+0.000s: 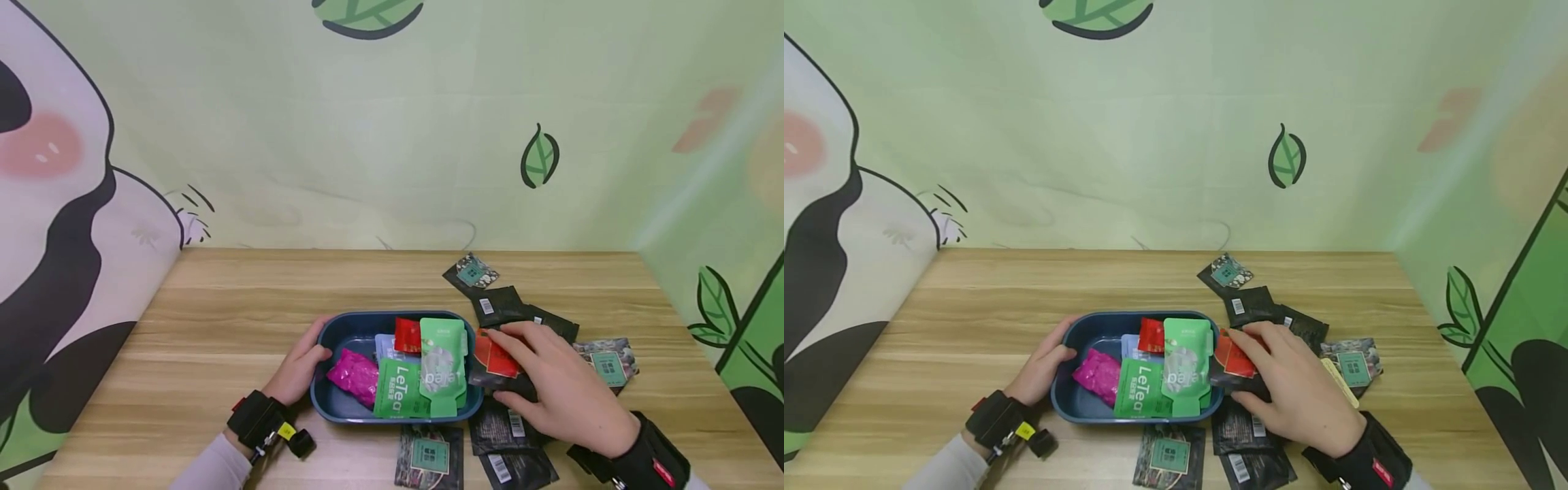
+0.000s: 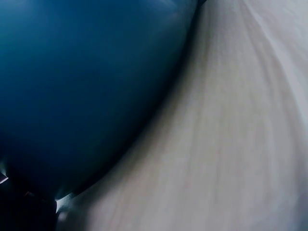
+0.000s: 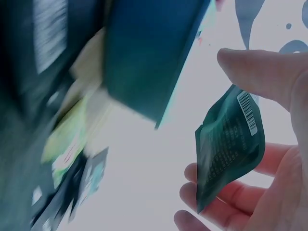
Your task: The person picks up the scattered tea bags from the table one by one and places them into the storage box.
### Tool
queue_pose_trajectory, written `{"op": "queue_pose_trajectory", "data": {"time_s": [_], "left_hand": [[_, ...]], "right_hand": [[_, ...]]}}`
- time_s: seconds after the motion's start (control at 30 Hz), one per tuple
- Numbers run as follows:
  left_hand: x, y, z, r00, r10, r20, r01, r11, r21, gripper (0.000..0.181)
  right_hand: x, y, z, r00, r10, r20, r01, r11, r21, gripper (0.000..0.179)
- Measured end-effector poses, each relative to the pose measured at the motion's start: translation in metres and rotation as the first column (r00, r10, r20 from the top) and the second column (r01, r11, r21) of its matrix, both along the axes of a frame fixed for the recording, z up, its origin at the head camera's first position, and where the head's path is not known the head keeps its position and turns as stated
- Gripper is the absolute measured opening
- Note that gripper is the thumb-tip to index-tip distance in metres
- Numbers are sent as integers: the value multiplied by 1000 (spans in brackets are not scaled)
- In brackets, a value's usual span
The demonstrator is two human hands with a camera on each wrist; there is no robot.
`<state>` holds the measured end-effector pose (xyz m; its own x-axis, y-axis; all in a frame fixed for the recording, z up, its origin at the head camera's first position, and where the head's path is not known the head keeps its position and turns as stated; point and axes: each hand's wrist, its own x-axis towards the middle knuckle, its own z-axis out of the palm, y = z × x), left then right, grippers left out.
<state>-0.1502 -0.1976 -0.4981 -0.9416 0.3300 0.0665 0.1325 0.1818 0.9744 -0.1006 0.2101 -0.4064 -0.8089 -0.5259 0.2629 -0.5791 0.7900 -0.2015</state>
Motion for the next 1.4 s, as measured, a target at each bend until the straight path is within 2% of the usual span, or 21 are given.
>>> {"op": "queue_pose_trajectory", "data": {"time_s": [0.3,0.5,0.67,0.8,1.1,1.4], "left_hand": [[0,0,-1,1000,-7,2,7,1000,-3,59],[0,0,0,1000,-2,1,2,1000,-9,59],[0,1,-1,1000,3,8,-3,1000,-13,58],[0,0,0,1000,6,11,-6,1000,-14,59],[0,0,1,1000,-1,1,1,1000,-4,59],[0,0,0,1000,1,7,0,1000,-11,58]], "right_hand": [[-3,-43,4,989,133,69,-131,991,-36,82],[-5,-57,-2,975,174,135,-172,985,-26,101],[-11,-53,-3,974,167,152,-169,986,5,112],[-22,-41,1,983,135,122,-139,990,26,111],[-62,-11,6,995,40,91,-44,998,43,107],[-97,-2,-3,993,-16,120,9,998,62,104]]}}
